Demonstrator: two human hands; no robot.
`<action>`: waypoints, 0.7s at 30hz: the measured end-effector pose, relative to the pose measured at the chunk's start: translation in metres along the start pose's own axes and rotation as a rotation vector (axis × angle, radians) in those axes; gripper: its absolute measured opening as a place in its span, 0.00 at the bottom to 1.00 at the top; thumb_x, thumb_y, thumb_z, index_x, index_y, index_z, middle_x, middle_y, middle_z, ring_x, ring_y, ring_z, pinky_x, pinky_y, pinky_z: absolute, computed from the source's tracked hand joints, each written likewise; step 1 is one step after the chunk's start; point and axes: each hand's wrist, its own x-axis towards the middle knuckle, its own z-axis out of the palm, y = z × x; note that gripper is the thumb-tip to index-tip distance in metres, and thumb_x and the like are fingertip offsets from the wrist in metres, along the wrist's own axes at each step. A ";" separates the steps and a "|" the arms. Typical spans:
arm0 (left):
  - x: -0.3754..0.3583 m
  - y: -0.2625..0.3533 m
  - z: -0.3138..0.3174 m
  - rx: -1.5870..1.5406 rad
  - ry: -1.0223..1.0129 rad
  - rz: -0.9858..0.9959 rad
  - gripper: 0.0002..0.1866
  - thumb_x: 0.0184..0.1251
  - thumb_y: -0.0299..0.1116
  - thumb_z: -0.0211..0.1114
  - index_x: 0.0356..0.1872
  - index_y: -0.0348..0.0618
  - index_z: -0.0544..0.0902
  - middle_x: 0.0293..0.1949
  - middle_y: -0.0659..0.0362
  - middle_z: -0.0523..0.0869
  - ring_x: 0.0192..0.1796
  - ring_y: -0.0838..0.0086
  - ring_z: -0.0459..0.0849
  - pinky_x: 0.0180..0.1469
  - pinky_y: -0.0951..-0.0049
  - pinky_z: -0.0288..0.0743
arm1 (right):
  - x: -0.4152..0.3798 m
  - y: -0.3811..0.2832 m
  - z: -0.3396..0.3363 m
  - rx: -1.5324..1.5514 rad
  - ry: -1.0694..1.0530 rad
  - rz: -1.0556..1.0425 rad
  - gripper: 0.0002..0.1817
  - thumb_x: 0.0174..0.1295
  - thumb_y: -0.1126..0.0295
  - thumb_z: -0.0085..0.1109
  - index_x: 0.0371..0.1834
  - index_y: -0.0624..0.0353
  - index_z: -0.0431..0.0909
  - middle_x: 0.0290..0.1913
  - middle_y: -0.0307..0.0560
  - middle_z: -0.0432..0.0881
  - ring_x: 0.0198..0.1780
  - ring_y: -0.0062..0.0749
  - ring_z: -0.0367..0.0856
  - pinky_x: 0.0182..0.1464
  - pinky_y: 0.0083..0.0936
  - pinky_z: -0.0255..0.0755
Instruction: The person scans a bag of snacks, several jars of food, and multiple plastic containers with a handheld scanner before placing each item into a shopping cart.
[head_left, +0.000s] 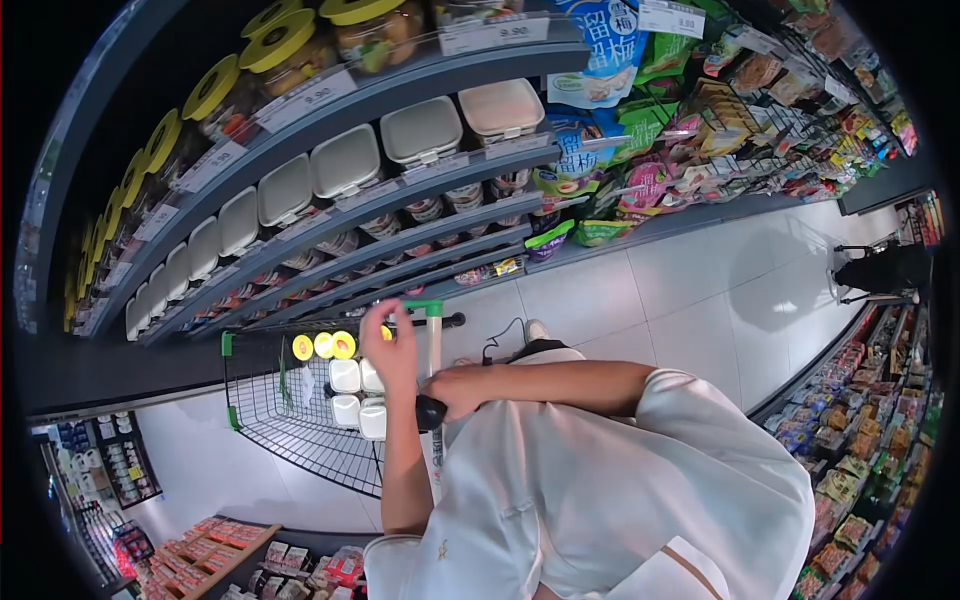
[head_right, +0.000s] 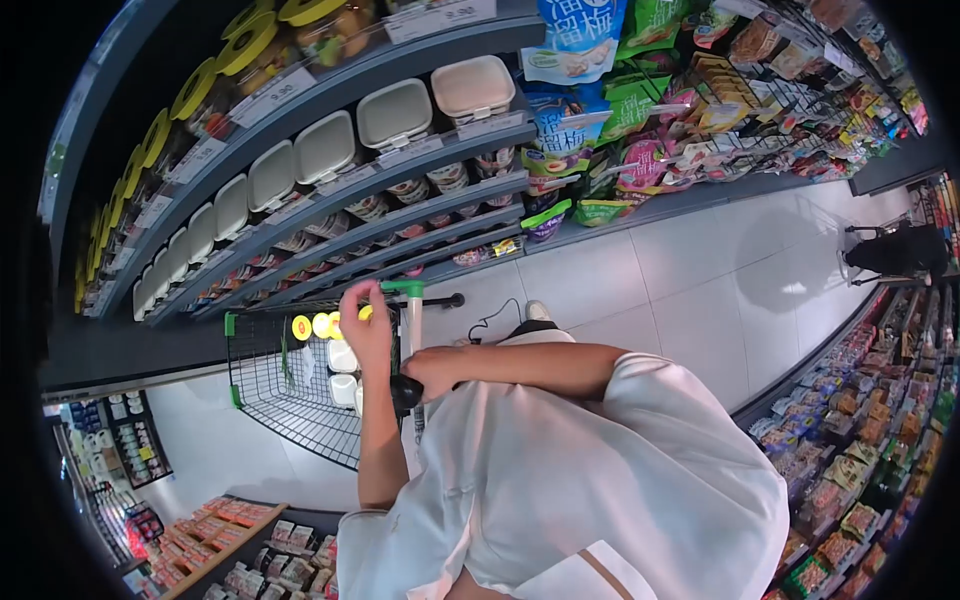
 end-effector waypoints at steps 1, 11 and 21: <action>0.005 0.023 0.017 -0.032 -0.080 0.006 0.06 0.66 0.25 0.68 0.41 0.37 0.85 0.38 0.53 0.88 0.43 0.62 0.86 0.50 0.65 0.77 | 0.000 0.006 0.000 -0.030 -0.069 0.030 0.21 0.44 0.65 0.72 0.43 0.61 0.82 0.45 0.58 0.86 0.49 0.54 0.85 0.53 0.44 0.79; 0.068 0.046 0.212 -0.789 -0.462 -0.856 0.20 0.79 0.36 0.59 0.62 0.33 0.73 0.61 0.44 0.79 0.64 0.58 0.80 0.66 0.61 0.75 | -0.053 0.010 -0.030 -0.143 -0.162 -0.125 0.35 0.44 0.69 0.70 0.62 0.55 0.77 0.53 0.60 0.84 0.53 0.56 0.84 0.54 0.46 0.79; 0.104 0.025 0.296 -0.918 -0.142 -0.992 0.26 0.76 0.46 0.62 0.64 0.39 0.68 0.61 0.51 0.74 0.67 0.54 0.76 0.66 0.47 0.76 | -0.060 0.053 -0.031 -0.071 -0.071 -0.422 0.42 0.38 0.69 0.73 0.66 0.55 0.75 0.64 0.61 0.78 0.65 0.59 0.75 0.65 0.46 0.73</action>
